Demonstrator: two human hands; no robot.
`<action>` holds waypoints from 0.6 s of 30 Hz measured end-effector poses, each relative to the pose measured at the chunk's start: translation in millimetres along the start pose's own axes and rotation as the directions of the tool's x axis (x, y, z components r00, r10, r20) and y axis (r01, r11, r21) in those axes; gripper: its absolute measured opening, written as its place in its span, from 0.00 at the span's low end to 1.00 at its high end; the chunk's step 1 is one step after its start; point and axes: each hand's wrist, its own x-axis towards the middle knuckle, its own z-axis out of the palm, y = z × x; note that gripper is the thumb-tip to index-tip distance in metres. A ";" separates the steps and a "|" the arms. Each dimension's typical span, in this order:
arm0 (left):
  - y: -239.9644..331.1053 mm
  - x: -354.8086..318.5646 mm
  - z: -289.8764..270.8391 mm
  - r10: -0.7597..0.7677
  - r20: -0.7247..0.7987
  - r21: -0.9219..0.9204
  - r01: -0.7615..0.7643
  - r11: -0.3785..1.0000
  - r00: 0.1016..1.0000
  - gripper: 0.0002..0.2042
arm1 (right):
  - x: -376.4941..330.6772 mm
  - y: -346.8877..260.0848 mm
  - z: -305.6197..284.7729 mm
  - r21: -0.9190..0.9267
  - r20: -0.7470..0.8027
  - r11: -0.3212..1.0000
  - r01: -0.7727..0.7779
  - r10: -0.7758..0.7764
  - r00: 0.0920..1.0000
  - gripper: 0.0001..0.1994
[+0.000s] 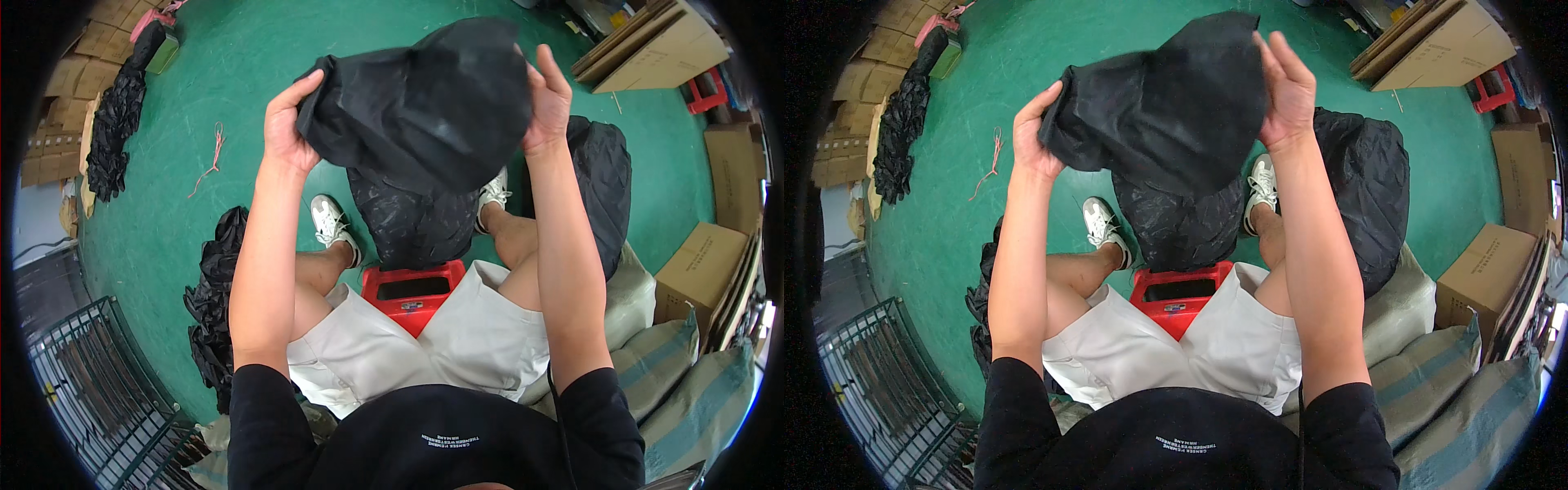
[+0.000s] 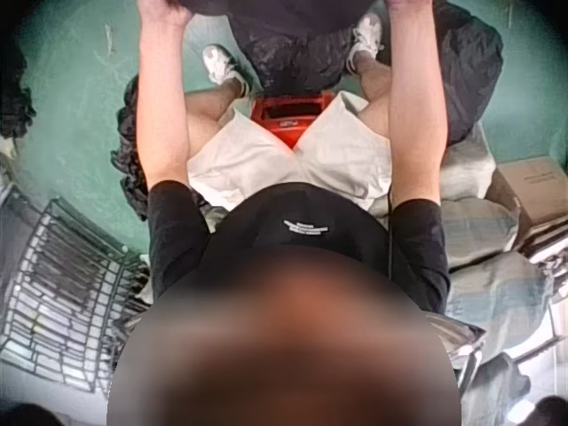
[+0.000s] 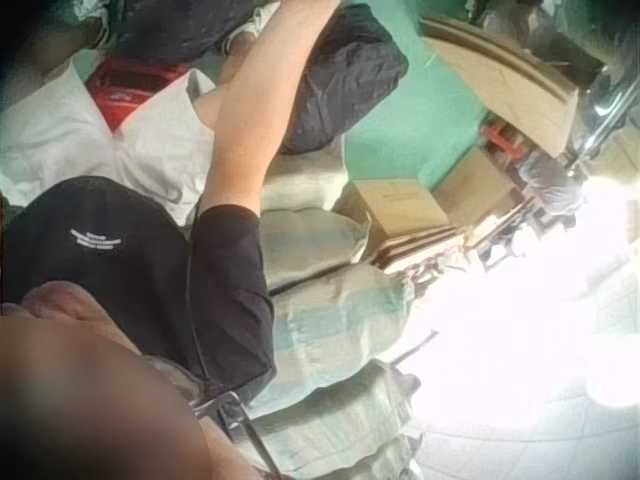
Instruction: Inspecting black fabric covers for quality control and stacking them.
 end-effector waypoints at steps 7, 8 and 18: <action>-3.0 9.4 -22.0 -0.089 -0.131 -0.097 0.077 0.992 0.987 0.13 | 9.6 14.7 0.4 0.018 0.029 0.985 -0.173 0.172 0.985 0.22; -3.7 11.6 -22.7 -0.058 -0.157 -0.100 0.043 0.994 0.986 0.12 | 8.9 15.4 5.7 -0.002 -0.046 0.994 -0.113 0.113 0.993 0.20; -21.2 10.5 -3.1 -0.087 -0.262 0.249 0.154 0.956 0.961 0.10 | 14.6 10.7 -4.4 -0.001 -0.172 0.998 0.055 -0.054 0.984 0.15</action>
